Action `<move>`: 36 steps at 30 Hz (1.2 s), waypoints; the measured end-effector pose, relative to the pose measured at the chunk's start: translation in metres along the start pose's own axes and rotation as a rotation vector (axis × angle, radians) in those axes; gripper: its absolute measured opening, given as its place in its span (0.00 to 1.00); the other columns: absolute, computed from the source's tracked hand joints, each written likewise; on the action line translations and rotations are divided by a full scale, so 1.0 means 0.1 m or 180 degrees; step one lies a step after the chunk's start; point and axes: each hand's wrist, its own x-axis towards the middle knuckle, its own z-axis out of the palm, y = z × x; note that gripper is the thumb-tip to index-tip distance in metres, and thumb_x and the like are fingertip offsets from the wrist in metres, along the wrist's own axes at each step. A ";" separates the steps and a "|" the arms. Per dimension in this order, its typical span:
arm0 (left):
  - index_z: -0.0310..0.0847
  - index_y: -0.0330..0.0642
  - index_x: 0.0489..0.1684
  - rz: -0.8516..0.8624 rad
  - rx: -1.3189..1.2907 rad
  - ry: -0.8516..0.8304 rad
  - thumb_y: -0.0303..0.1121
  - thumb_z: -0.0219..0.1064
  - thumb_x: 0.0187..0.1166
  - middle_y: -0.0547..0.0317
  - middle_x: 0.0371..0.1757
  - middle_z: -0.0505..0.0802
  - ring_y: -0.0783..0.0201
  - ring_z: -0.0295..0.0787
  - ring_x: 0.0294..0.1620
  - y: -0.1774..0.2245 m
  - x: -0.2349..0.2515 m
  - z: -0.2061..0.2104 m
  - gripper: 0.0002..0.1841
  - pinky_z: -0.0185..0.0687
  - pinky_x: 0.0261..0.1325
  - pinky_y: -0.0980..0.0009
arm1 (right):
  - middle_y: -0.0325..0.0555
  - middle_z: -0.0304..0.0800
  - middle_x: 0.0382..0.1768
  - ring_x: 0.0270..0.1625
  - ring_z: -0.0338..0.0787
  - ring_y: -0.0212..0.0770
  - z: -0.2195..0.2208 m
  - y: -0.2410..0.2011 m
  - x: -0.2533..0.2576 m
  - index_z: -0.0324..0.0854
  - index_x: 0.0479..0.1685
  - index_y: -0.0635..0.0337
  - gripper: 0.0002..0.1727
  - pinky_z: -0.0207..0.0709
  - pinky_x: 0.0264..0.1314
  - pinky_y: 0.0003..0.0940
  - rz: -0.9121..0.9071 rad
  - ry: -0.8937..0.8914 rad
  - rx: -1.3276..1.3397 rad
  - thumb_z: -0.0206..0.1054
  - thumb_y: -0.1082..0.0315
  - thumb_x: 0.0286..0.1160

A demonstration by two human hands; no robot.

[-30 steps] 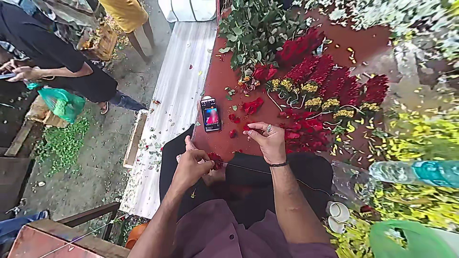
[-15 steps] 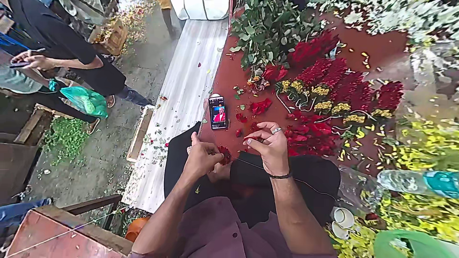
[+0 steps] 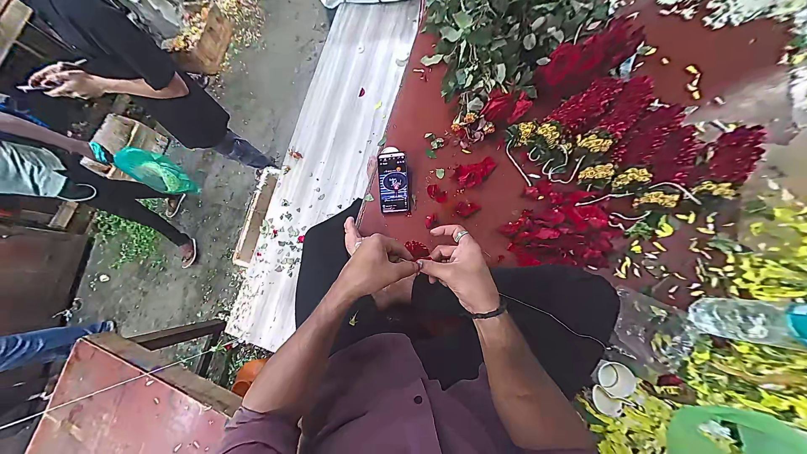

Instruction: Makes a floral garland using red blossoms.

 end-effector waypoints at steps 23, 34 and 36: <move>0.90 0.52 0.24 -0.0177 0.1934 -0.0225 0.45 0.75 0.66 0.59 0.37 0.92 0.46 0.85 0.60 0.48 -0.11 -0.13 0.09 0.62 0.70 0.24 | 0.36 0.91 0.33 0.37 0.88 0.29 -0.28 -0.07 0.00 0.94 0.34 0.57 0.05 0.85 0.41 0.26 -0.1370 -0.1189 -0.0374 0.76 0.66 0.71; 0.93 0.49 0.32 0.1029 0.0138 0.0927 0.41 0.73 0.74 0.66 0.35 0.91 0.64 0.86 0.47 0.71 0.34 0.09 0.08 0.81 0.56 0.57 | 0.38 0.95 0.34 0.30 0.87 0.27 -0.31 0.21 0.18 0.93 0.41 0.55 0.05 0.82 0.33 0.24 -0.1221 -0.1156 0.1540 0.75 0.73 0.70; 0.92 0.51 0.30 0.0646 0.0368 0.1339 0.43 0.72 0.73 0.66 0.32 0.89 0.61 0.85 0.46 0.59 0.37 0.10 0.08 0.80 0.54 0.53 | 0.38 0.95 0.34 0.31 0.88 0.27 -0.32 0.19 0.20 0.95 0.37 0.58 0.05 0.84 0.35 0.24 -0.1426 -0.1037 0.1112 0.73 0.72 0.72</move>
